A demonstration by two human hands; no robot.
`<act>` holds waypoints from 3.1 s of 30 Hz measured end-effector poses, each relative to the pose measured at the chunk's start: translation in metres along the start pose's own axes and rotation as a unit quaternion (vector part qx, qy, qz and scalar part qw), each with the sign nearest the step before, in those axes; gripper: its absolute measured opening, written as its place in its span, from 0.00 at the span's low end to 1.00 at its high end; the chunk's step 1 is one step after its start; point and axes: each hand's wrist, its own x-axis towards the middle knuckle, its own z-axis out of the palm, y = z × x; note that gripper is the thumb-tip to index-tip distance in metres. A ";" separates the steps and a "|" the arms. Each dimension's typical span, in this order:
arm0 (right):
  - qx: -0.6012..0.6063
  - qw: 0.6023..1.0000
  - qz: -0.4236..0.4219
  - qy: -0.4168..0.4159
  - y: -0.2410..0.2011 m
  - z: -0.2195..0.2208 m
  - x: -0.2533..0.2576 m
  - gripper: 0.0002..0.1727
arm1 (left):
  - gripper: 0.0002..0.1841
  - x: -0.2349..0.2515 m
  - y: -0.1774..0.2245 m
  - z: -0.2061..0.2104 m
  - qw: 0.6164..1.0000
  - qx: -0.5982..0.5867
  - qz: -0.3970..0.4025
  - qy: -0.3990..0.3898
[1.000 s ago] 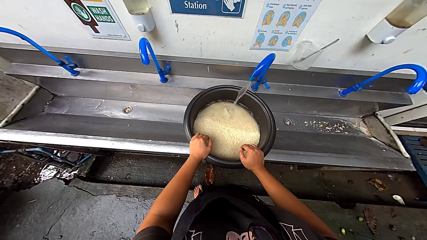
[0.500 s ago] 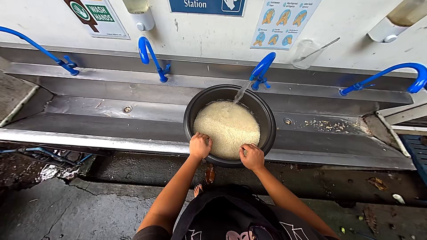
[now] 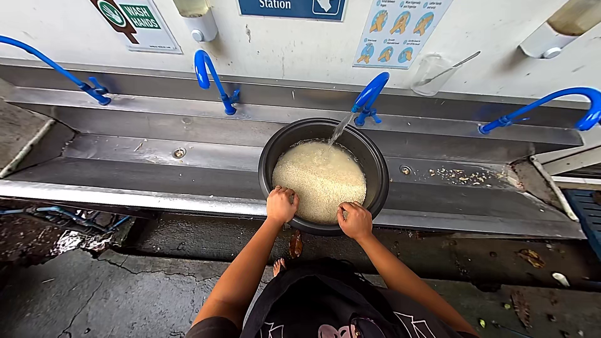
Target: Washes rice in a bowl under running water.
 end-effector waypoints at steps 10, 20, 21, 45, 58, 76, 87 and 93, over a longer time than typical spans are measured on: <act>0.001 1.000 0.000 0.000 0.001 0.001 0.000 0.20 | 0.24 0.001 0.000 0.001 1.000 0.003 0.001 0.002; -0.005 1.000 -0.002 0.006 0.000 0.001 0.000 0.20 | 0.23 0.000 0.000 0.000 1.000 0.001 0.000 0.002; -0.004 1.000 -0.003 0.009 0.000 0.001 0.000 0.20 | 0.23 0.000 0.000 0.000 1.000 0.001 0.000 0.003; 0.001 1.000 -0.002 0.007 0.001 0.002 0.000 0.20 | 0.23 0.000 0.001 0.000 1.000 -0.006 -0.007 -0.003; -0.003 1.000 -0.002 0.007 0.001 0.001 0.000 0.20 | 0.23 0.000 0.001 0.000 1.000 -0.008 -0.003 0.003; -0.001 1.000 0.000 0.011 0.000 0.002 0.000 0.20 | 0.24 0.000 0.000 0.001 1.000 -0.006 -0.001 0.007; -0.005 1.000 -0.003 0.012 0.001 0.002 0.000 0.21 | 0.23 0.000 0.001 0.000 1.000 -0.006 -0.003 0.003; -0.002 1.000 -0.002 0.007 0.000 0.001 0.000 0.20 | 0.24 0.000 0.000 0.002 1.000 -0.007 0.000 0.013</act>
